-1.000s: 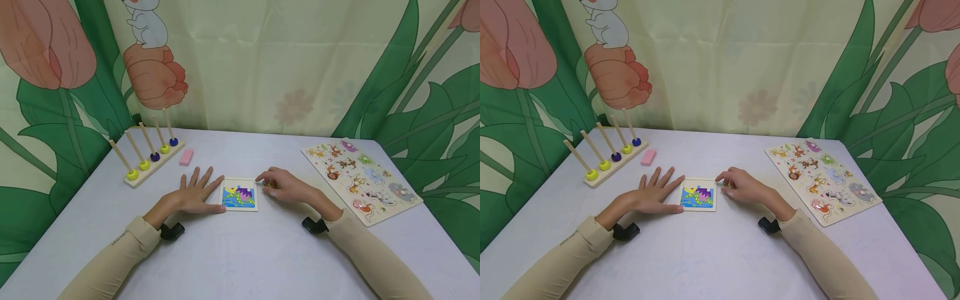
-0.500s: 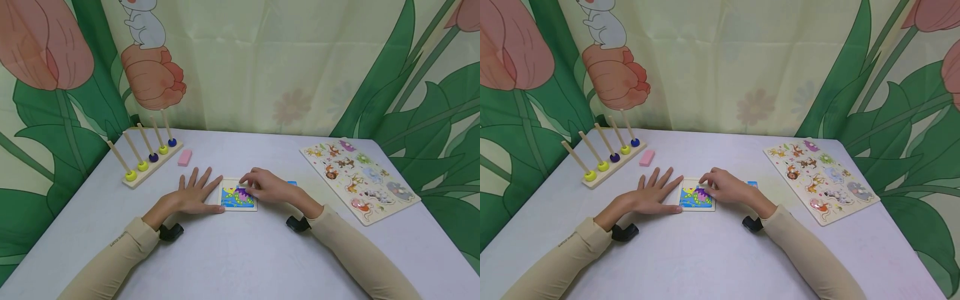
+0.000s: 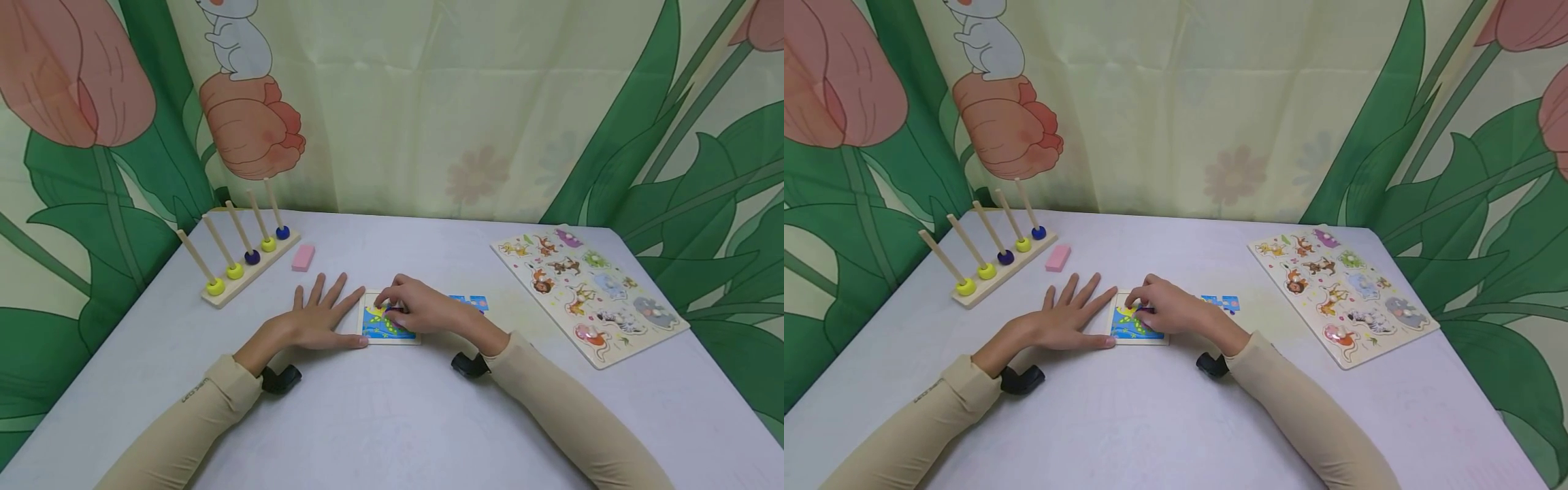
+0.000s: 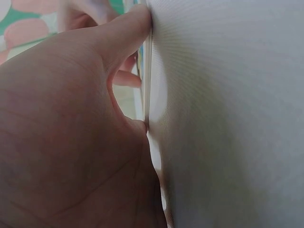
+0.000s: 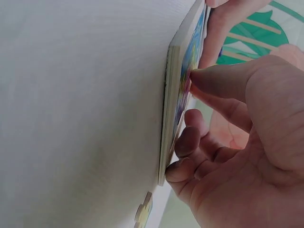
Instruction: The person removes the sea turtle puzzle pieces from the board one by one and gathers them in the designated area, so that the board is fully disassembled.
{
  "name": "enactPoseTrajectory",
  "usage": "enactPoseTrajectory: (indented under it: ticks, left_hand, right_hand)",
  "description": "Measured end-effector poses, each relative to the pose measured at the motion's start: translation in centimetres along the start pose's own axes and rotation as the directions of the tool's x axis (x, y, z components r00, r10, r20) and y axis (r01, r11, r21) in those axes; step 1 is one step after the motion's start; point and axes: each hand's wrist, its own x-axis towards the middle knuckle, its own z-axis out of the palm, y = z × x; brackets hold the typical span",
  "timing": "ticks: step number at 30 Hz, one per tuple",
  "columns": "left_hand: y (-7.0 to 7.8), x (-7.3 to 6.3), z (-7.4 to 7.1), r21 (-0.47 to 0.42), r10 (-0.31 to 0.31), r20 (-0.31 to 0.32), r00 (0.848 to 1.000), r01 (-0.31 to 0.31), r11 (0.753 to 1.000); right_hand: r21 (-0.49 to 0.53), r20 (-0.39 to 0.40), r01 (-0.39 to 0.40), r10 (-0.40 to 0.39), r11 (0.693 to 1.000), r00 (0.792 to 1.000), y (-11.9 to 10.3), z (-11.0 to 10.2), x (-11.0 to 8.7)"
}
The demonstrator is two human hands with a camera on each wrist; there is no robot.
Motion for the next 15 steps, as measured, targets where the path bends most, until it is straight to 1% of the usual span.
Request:
enactPoseTrajectory:
  ticks: [7,15]
  left_hand:
    - [-0.03,0.07,-0.03,0.013,-0.003,0.002,1.000,0.003,1.000]
    - [0.00,0.08,-0.03,0.008,-0.005,0.003,1.000,0.005,1.000]
  right_hand:
    - [-0.011,0.025,-0.020,0.020,1.000,0.999,-0.26,0.10,0.09]
    - [-0.010,0.023,-0.022,0.022,1.000,0.999,-0.34,0.08,0.16]
